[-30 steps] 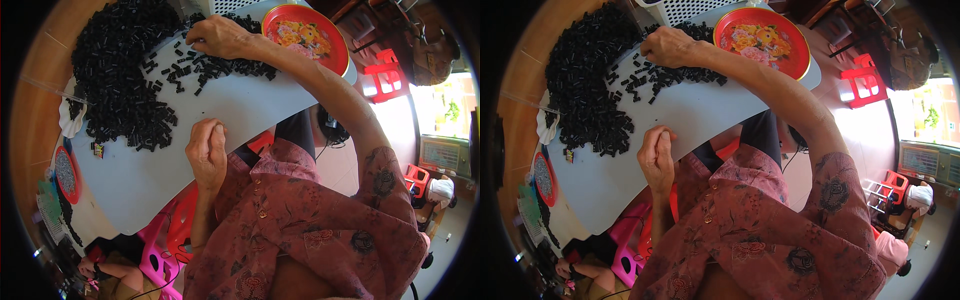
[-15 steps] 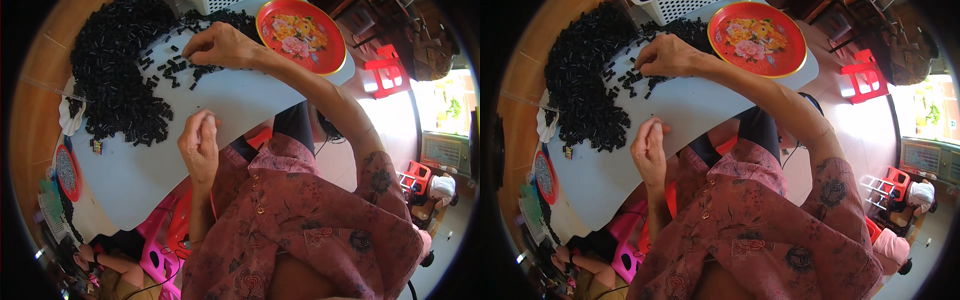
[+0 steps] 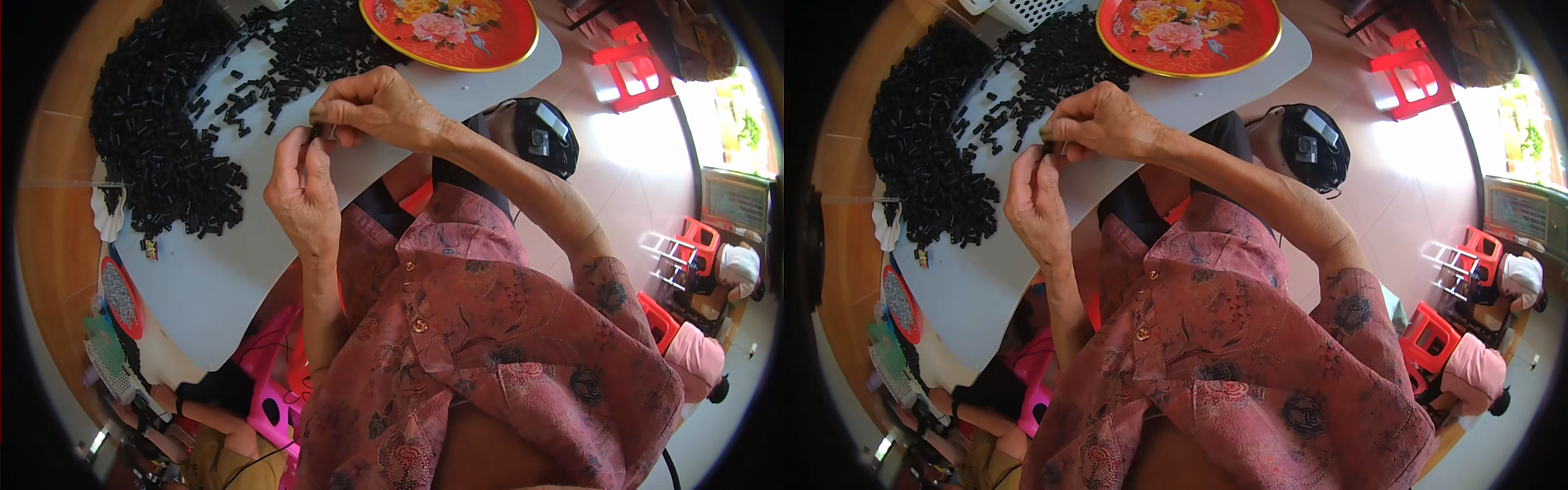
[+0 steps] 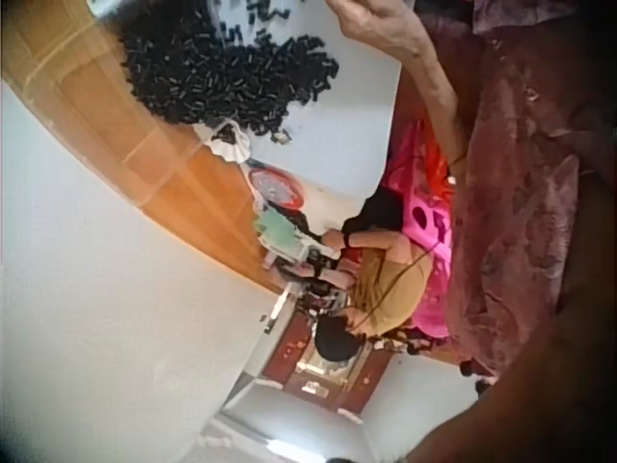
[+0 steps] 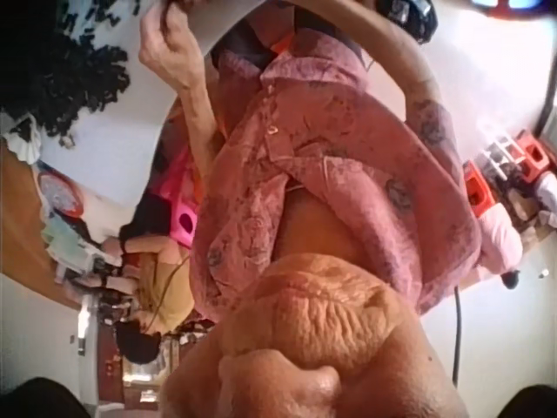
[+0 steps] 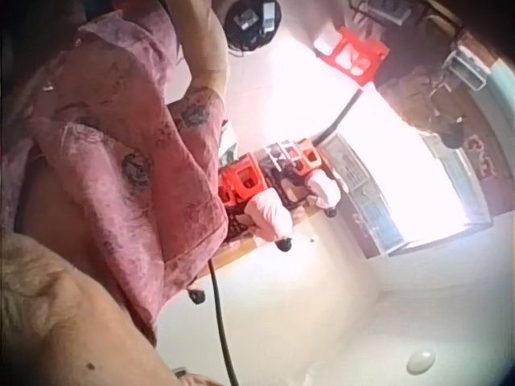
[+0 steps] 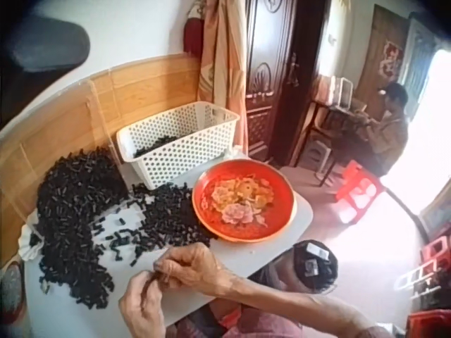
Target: The person sorts small black industrial components by hand, transferring them from a basket into a red tray on a white table.
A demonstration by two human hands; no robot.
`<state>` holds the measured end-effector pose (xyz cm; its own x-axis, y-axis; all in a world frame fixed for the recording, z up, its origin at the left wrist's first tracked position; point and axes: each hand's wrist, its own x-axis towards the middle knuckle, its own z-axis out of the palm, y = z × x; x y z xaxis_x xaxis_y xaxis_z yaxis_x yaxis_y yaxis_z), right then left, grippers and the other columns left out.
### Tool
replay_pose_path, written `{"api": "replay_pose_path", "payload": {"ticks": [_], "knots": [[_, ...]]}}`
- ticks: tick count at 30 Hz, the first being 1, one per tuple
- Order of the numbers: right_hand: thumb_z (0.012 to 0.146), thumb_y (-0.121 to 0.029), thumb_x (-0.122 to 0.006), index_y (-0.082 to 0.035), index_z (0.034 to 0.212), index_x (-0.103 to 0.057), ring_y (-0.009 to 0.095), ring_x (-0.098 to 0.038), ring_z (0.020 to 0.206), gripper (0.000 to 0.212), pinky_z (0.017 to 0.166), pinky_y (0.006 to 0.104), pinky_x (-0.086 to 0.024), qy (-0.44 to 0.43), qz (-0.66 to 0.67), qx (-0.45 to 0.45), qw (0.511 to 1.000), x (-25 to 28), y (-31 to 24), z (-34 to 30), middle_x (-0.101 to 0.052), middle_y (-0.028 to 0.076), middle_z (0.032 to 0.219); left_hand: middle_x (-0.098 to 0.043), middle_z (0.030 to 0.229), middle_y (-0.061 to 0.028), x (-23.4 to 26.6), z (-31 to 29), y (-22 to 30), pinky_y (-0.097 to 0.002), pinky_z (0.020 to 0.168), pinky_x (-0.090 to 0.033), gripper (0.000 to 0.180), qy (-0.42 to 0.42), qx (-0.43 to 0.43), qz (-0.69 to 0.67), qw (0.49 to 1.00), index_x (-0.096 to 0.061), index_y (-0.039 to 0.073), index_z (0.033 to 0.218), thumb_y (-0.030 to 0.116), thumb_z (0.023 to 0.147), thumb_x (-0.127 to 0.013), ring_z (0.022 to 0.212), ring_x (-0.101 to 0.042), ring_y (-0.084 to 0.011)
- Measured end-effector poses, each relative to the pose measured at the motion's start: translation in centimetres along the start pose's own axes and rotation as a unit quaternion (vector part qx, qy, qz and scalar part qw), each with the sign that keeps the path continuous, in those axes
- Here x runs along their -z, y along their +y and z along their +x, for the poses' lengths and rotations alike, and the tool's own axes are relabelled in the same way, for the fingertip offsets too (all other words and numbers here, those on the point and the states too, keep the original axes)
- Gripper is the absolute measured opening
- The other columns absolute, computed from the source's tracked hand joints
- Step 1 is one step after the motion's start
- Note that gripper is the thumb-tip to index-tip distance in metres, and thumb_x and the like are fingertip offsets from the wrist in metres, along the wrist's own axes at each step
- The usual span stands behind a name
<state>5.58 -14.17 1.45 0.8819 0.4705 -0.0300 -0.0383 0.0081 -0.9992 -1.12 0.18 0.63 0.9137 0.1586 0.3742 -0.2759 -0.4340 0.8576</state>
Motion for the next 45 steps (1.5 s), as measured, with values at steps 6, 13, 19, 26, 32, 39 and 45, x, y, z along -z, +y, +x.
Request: {"api": "replay_pose_path", "payload": {"ticks": [6, 13, 19, 26, 32, 39, 45], "knots": [[0.091, -0.022, -0.061, -0.002, 0.096, -0.068, 0.003, -0.051, 0.063, 0.022, 0.061, 0.0197, -0.045, 0.008, 0.038, 0.052, 0.998, 0.8, 1.4, -0.6, -0.06, -0.001, 0.072, -0.066, 0.082, -0.0091, -0.5, -0.2, 0.3, -0.0244, 0.066, -0.048, 0.019, -0.002, -0.005, -0.011, 1.0, -0.058, -0.002, 0.107, 0.007, 0.09, -0.056, 0.074, -0.062, -0.0126], [0.089, -0.02, -0.064, -0.002, 0.097, -0.067, 0.003, -0.052, 0.066, 0.02, 0.062, 0.0194, -0.045, 0.004, 0.02, 0.072, 0.997, 0.8, 1.3, -1.2, -0.06, -0.003, 0.074, -0.066, 0.087, -0.0088, -0.9, -0.2, 0.0, -0.0245, 0.069, -0.049, 0.019, -0.004, -0.015, -0.031, 0.999, -0.058, -0.002, 0.107, 0.003, 0.088, -0.057, 0.076, -0.062, -0.0129], [0.087, -0.018, -0.066, -0.002, 0.096, -0.068, 0.003, -0.052, 0.067, 0.018, 0.061, 0.0196, -0.045, 0.013, 0.032, 0.095, 0.995, 0.5, 1.8, -1.1, -0.061, -0.002, 0.074, -0.062, 0.087, -0.0072, -0.6, 0.1, 0.3, -0.0243, 0.07, -0.048, 0.018, 0.007, -0.014, -0.059, 0.998, -0.058, -0.002, 0.105, 0.003, 0.088, -0.058, 0.078, -0.06, -0.0139], [0.085, -0.016, -0.069, -0.002, 0.095, -0.069, 0.003, -0.053, 0.064, 0.018, 0.059, 0.0199, -0.045, 0.042, -0.019, 0.114, 0.992, 0.2, 1.7, -1.3, -0.063, -0.001, 0.073, -0.061, 0.093, -0.0127, -0.7, 0.7, 0.2, -0.0349, 0.07, -0.049, 0.021, 0.004, -0.168, 0.112, 0.979, -0.058, -0.002, 0.105, 0.002, 0.085, -0.054, 0.085, -0.06, -0.0274], [0.08, -0.013, -0.072, 0.001, 0.089, -0.069, 0.003, -0.056, 0.067, 0.016, 0.06, 0.0207, -0.046, 0.035, 0.0, 0.122, 0.992, 0.1, 1.8, -1.1, -0.066, 0.002, 0.072, -0.062, 0.098, -0.013, -0.8, 0.2, 0.4, -0.0326, 0.074, -0.05, 0.022, -0.003, -0.078, 0.056, 0.995, -0.056, -0.004, 0.107, 0.0, 0.086, -0.051, 0.086, -0.062, -0.0263], [0.081, -0.015, -0.072, -0.001, 0.088, -0.07, 0.013, -0.058, 0.084, 0.016, 0.074, 0.0269, -0.048, 0.068, 0.045, 0.218, 0.973, 0.1, 2.2, -1.0, -0.064, 0.006, 0.083, -0.059, 0.089, -0.006, -1.1, -0.2, 1.0, -0.025, 0.074, -0.04, 0.024, -0.057, 0.178, -0.267, 0.945, -0.058, -0.004, 0.102, 0.018, 0.092, -0.054, 0.078, -0.05, -0.012], [0.082, -0.014, -0.071, -0.002, 0.091, -0.069, 0.013, -0.056, 0.088, 0.015, 0.076, 0.0277, -0.047, 0.063, 0.085, 0.159, 0.982, 0.2, 1.8, -1.6, -0.063, 0.006, 0.082, -0.052, 0.083, -0.0027, -1.1, 0.7, 0.0, -0.0256, 0.072, -0.04, 0.024, -0.104, 0.247, -0.44, 0.857, -0.057, -0.001, 0.091, 0.022, 0.094, -0.05, 0.077, -0.047, -0.0121]]}}
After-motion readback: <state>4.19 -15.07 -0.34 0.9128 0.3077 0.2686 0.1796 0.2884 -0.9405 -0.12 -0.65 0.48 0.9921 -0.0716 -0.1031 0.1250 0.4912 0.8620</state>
